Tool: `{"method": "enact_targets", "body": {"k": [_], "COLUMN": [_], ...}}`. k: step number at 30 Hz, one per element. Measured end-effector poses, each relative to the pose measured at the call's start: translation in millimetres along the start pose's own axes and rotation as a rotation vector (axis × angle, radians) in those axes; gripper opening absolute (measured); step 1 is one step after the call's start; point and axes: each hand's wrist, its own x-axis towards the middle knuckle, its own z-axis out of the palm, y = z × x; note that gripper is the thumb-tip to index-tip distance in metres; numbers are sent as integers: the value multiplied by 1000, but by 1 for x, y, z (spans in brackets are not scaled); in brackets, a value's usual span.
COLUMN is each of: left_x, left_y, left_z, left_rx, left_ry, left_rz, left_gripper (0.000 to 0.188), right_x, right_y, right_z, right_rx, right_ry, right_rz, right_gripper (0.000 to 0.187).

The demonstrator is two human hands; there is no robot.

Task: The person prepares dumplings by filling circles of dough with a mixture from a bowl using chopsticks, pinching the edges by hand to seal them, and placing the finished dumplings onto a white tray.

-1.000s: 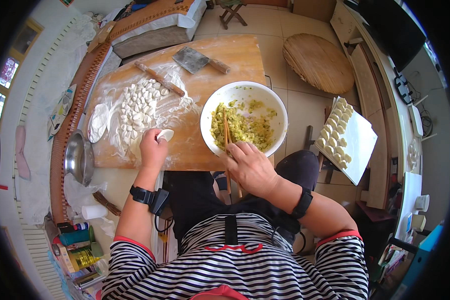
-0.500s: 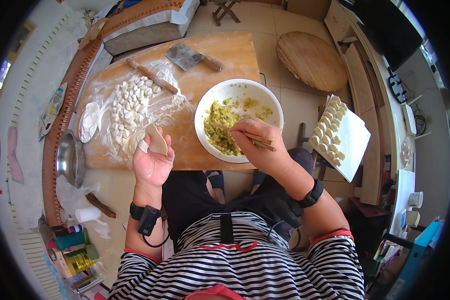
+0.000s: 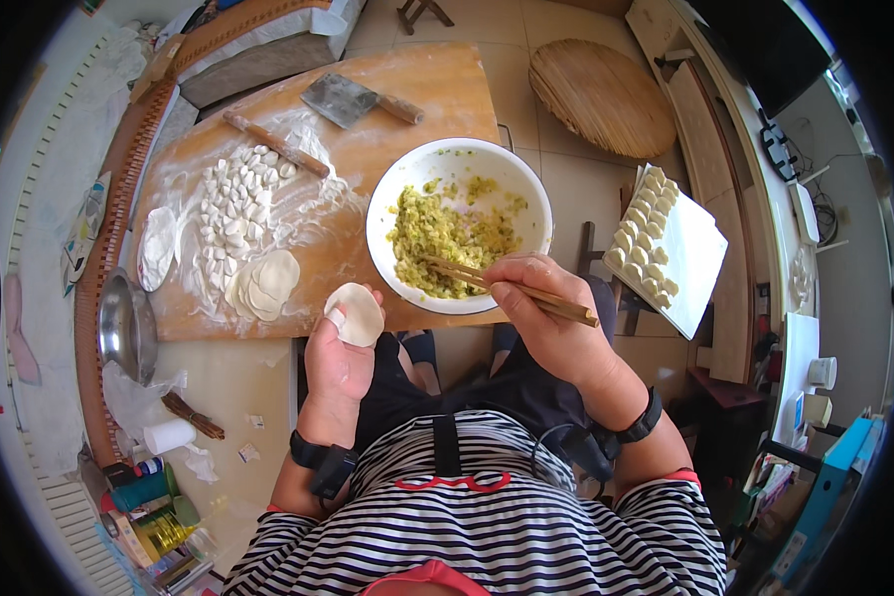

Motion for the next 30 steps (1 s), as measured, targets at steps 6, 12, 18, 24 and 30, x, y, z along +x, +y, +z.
{"method": "enact_targets", "body": {"k": [6, 12, 18, 24, 30], "left_x": [2, 6, 6, 3, -3], "left_y": [-21, -12, -14, -15, -15], "left_z": [39, 63, 54, 48, 60], "left_rx": [-114, -138, -244, -230, -315], "left_ry": [72, 4, 61, 28, 111], "left_rz": [-86, -93, -83, -165, -131], "left_gripper": [35, 44, 46, 42, 50], "right_x": [-15, -31, -42, -45, -44], "right_y": [20, 18, 15, 17, 4], "right_z": [12, 25, 37, 33, 13], "right_rx": [94, 44, -259, -331, -178], "right_ry": [15, 50, -128, -215, -5], "right_rz": [46, -199, -598, -689, -404], "right_gripper": [11, 15, 36, 37, 24]}}
